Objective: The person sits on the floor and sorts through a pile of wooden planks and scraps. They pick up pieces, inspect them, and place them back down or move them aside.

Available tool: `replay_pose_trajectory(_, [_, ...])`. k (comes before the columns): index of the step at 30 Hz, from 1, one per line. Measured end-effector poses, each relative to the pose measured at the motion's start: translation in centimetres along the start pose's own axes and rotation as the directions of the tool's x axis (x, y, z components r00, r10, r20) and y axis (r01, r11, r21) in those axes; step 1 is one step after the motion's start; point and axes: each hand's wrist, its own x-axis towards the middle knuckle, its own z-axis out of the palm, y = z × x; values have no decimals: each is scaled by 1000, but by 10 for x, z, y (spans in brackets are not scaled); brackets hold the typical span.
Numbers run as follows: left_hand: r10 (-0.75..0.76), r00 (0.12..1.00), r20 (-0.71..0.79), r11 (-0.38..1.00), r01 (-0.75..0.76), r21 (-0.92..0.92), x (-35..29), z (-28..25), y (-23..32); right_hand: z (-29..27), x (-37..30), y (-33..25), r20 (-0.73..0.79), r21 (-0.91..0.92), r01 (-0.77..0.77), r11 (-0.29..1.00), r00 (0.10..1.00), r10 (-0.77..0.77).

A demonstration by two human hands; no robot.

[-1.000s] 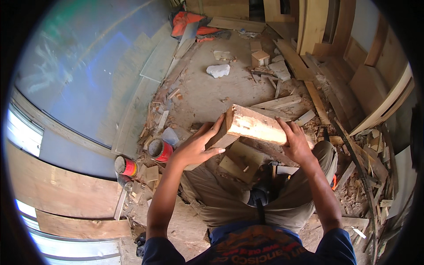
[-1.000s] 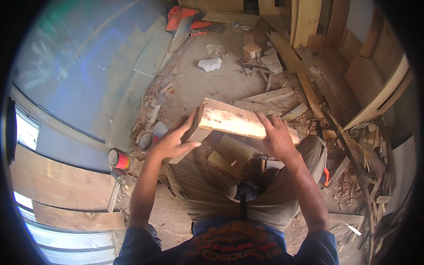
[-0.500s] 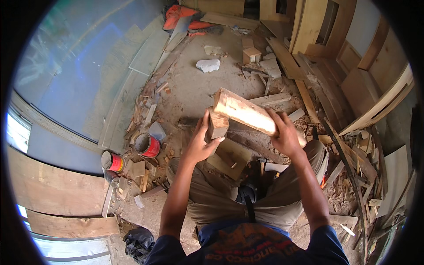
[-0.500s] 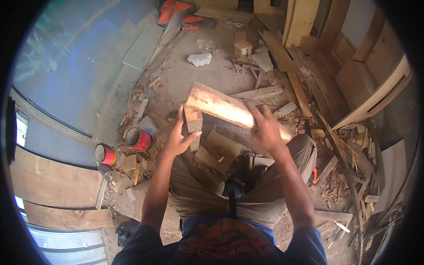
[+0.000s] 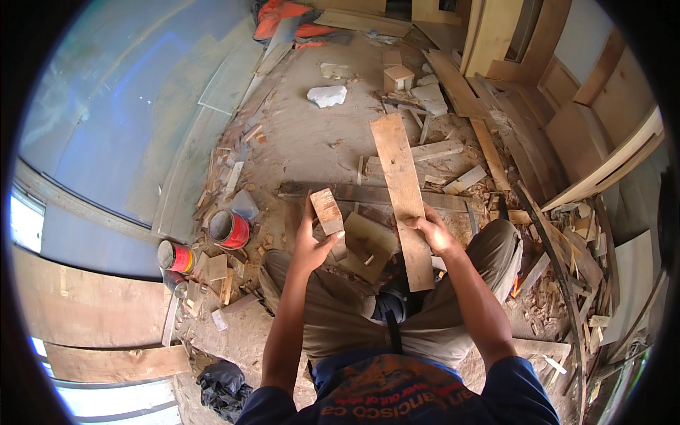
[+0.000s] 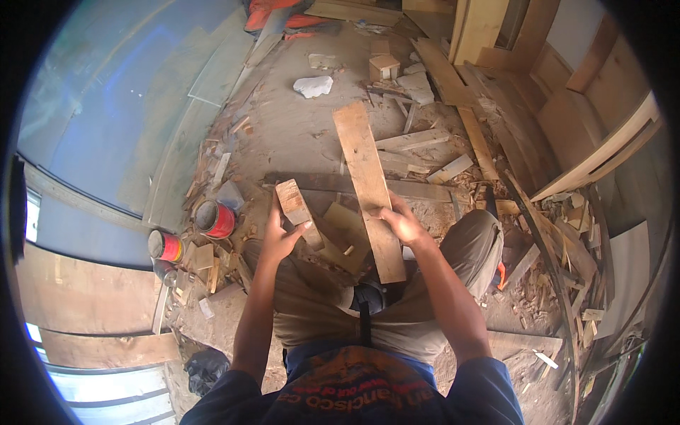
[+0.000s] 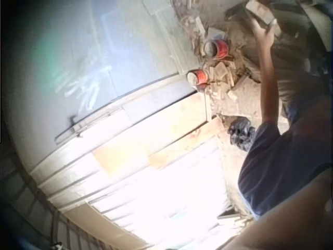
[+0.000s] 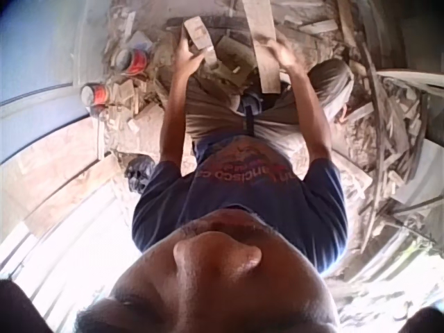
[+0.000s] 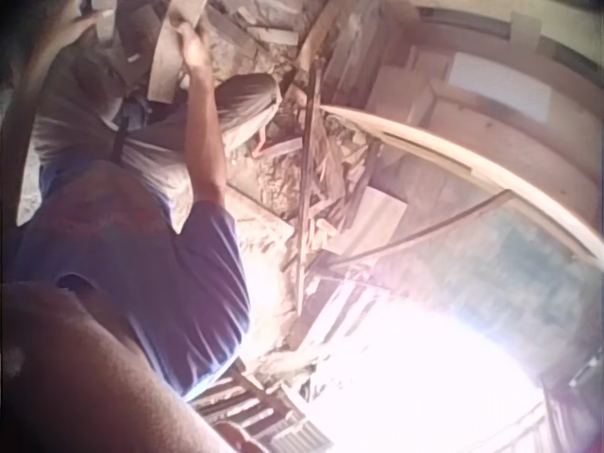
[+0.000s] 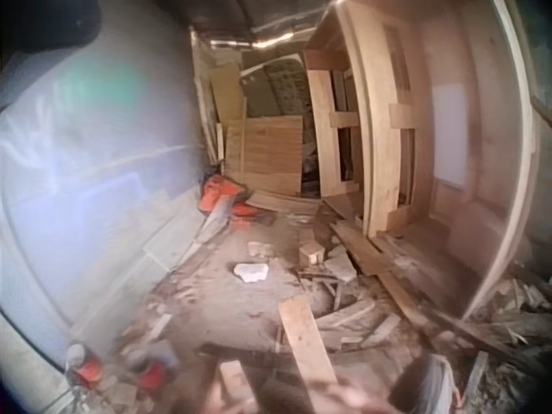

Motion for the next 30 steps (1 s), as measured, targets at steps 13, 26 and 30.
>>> replay_pose_trajectory(13, [-128,988,-91,946,94,-311,-33,2,-69,12,-4,0,-261,112,-88,990,958,114])
replay_pose_trajectory(26, [-23,982,-188,969,-24,-246,-30,2,-53,20,2,11,-322,-18,-134,991,939,121])
replay_pose_trajectory(30, [-31,993,-113,960,-2,-278,-28,2,-49,23,1,34,-371,-466,137,874,867,-333])
